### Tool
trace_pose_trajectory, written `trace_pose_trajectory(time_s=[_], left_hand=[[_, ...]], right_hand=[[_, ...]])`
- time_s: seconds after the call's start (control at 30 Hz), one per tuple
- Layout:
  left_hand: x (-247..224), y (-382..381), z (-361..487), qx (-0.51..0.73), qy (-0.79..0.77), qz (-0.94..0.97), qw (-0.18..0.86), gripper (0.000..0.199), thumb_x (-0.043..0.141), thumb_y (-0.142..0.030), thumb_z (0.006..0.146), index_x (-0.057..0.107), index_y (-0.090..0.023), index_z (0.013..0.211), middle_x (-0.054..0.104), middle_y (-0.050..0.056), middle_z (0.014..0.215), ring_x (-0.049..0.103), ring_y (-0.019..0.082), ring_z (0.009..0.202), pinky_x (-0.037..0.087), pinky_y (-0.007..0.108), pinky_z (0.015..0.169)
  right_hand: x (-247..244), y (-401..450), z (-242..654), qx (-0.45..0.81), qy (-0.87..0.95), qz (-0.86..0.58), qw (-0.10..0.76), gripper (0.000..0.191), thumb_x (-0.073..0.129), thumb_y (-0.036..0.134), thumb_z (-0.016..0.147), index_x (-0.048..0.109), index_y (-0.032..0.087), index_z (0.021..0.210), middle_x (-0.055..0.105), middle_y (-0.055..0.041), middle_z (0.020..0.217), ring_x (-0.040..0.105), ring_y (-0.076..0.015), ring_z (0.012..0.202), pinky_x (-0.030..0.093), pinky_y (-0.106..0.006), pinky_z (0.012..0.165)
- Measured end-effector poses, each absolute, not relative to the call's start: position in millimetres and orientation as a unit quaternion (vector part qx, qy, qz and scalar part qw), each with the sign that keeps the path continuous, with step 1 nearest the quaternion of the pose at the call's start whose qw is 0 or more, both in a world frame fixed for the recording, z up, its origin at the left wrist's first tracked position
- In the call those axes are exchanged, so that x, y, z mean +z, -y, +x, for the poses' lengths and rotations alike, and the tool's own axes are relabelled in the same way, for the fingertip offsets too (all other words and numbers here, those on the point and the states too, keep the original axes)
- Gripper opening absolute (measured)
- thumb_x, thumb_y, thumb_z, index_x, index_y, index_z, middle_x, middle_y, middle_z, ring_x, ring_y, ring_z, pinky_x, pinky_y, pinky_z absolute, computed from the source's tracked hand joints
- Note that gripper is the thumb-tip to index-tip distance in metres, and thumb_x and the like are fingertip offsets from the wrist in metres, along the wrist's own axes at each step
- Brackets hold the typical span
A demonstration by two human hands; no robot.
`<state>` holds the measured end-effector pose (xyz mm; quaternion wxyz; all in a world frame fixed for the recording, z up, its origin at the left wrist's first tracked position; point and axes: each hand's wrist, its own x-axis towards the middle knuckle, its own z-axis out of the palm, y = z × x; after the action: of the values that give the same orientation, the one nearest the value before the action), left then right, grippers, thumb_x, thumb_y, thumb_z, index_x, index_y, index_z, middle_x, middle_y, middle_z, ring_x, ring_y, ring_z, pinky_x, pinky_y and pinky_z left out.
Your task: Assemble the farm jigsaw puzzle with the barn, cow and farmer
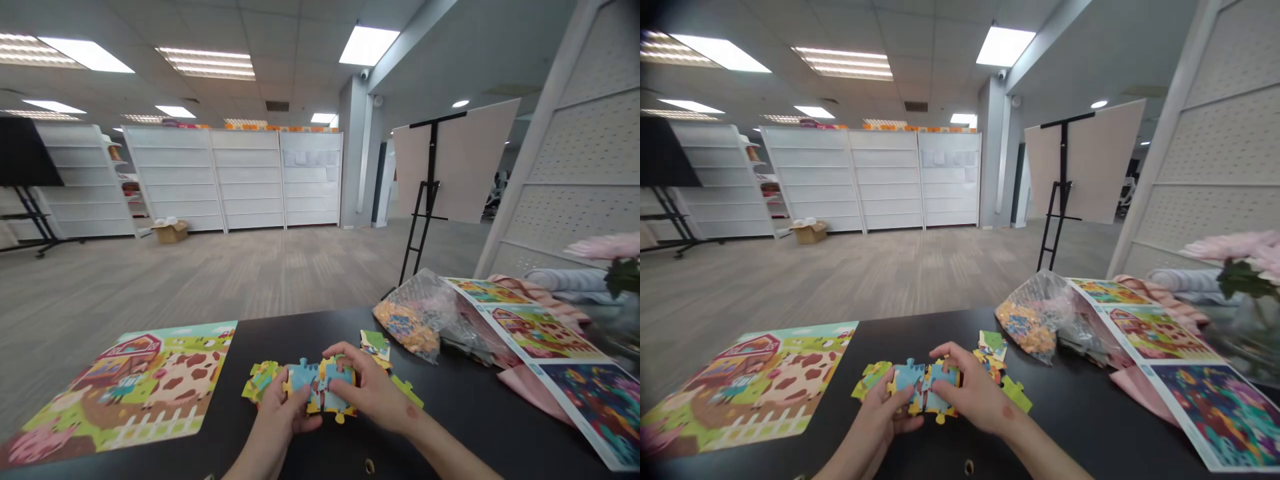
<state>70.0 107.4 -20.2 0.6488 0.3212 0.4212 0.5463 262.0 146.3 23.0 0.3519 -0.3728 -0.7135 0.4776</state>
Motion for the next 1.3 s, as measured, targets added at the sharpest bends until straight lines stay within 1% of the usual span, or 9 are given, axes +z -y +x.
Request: trace_pose_trajectory(time_s=[0.17, 0.3, 0.5, 0.77, 0.97, 1.1, 1.2, 1.27, 1.3], left_hand=[[-18.6, -105.7, 70.2, 0.537, -0.416, 0.324, 0.658, 0.052, 0.089, -0.047, 0.069, 0.063, -0.021, 0.105, 0.074, 0.002, 0.087, 0.075, 0.021, 0.075, 0.061, 0.028, 0.063], [-19.6, -105.0, 69.8, 0.536, -0.413, 0.327, 0.660, 0.050, 0.089, -0.044, 0.069, 0.064, -0.021, 0.106, 0.074, 0.002, 0.088, 0.075, 0.021, 0.076, 0.061, 0.029, 0.062], [-23.9, -106.6, 69.6, 0.534, -0.418, 0.329, 0.658, 0.051, 0.090, -0.043, 0.069, 0.063, -0.020, 0.106, 0.074, 0.003, 0.087, 0.076, 0.023, 0.076, 0.062, 0.029, 0.061], [-26.1, -106.4, 71.3, 0.539, -0.428, 0.327, 0.647, 0.058, 0.091, -0.047, 0.067, 0.061, -0.020, 0.108, 0.075, 0.003, 0.087, 0.077, 0.024, 0.078, 0.062, 0.030, 0.062], [-26.4, -105.9, 70.6, 0.535, -0.425, 0.404, 0.609, 0.056, 0.092, -0.044, 0.064, 0.061, -0.022, 0.105, 0.074, 0.002, 0.089, 0.074, 0.023, 0.078, 0.061, 0.031, 0.066], [-30.6, -107.3, 71.4, 0.546, -0.418, 0.469, 0.554, 0.053, 0.091, -0.039, 0.063, 0.060, -0.023, 0.103, 0.072, 0.000, 0.083, 0.071, 0.022, 0.075, 0.058, 0.031, 0.068], [-34.3, -109.1, 71.5, 0.549, -0.420, 0.486, 0.534, 0.051, 0.089, -0.038, 0.063, 0.060, -0.023, 0.103, 0.072, -0.001, 0.081, 0.070, 0.022, 0.073, 0.055, 0.032, 0.070], [-36.2, -110.1, 70.6, 0.548, -0.421, 0.490, 0.532, 0.053, 0.089, -0.040, 0.063, 0.059, -0.023, 0.104, 0.072, -0.001, 0.080, 0.070, 0.023, 0.074, 0.055, 0.033, 0.071], [-37.1, -110.4, 70.1, 0.546, -0.422, 0.491, 0.532, 0.055, 0.089, -0.042, 0.062, 0.059, -0.023, 0.105, 0.072, 0.000, 0.081, 0.070, 0.023, 0.075, 0.055, 0.034, 0.072]], right_hand=[[22.9, -145.0, 260.5, 0.517, 0.701, -0.357, 0.337, 0.033, 0.070, 0.036, 0.084, 0.055, 0.024, 0.111, 0.060, 0.0037, 0.082, 0.051, -0.0119, 0.065, 0.040, -0.023, 0.059], [21.2, -145.8, 259.6, 0.519, 0.702, -0.356, 0.335, 0.031, 0.069, 0.031, 0.083, 0.051, 0.023, 0.106, 0.055, 0.0064, 0.076, 0.046, -0.0106, 0.062, 0.036, -0.022, 0.056], [20.3, -147.1, 260.0, 0.504, 0.709, -0.362, 0.334, 0.027, 0.067, 0.024, 0.082, 0.049, 0.023, 0.102, 0.056, 0.0063, 0.077, 0.046, -0.0106, 0.065, 0.037, -0.022, 0.059], [19.7, -147.3, 261.3, 0.466, 0.731, -0.373, 0.332, 0.026, 0.066, 0.023, 0.082, 0.052, 0.023, 0.104, 0.058, 0.0049, 0.081, 0.047, -0.0119, 0.068, 0.038, -0.023, 0.061], [19.7, -146.6, 260.1, 0.409, 0.762, -0.386, 0.322, 0.023, 0.064, 0.022, 0.082, 0.055, 0.023, 0.102, 0.059, 0.0049, 0.080, 0.048, -0.0130, 0.070, 0.036, -0.025, 0.064], [22.1, -144.8, 259.9, 0.436, 0.760, -0.357, 0.323, 0.014, 0.054, 0.034, 0.095, 0.056, 0.023, 0.103, 0.057, 0.0031, 0.082, 0.049, -0.0147, 0.073, 0.037, -0.026, 0.066], [25.7, -142.3, 261.6, 0.440, 0.755, -0.347, 0.341, 0.026, 0.041, 0.042, 0.103, 0.059, 0.023, 0.102, 0.057, 0.0010, 0.088, 0.051, -0.0165, 0.081, 0.039, -0.028, 0.073], [26.4, -141.1, 262.5, 0.444, 0.749, -0.343, 0.353, 0.029, 0.039, 0.043, 0.104, 0.059, 0.023, 0.101, 0.057, 0.0010, 0.089, 0.050, -0.0169, 0.083, 0.039, -0.029, 0.076], [25.7, -140.8, 262.3, 0.456, 0.743, -0.340, 0.354, 0.029, 0.040, 0.044, 0.103, 0.059, 0.023, 0.102, 0.055, 0.0018, 0.085, 0.049, -0.0164, 0.080, 0.038, -0.028, 0.074]])
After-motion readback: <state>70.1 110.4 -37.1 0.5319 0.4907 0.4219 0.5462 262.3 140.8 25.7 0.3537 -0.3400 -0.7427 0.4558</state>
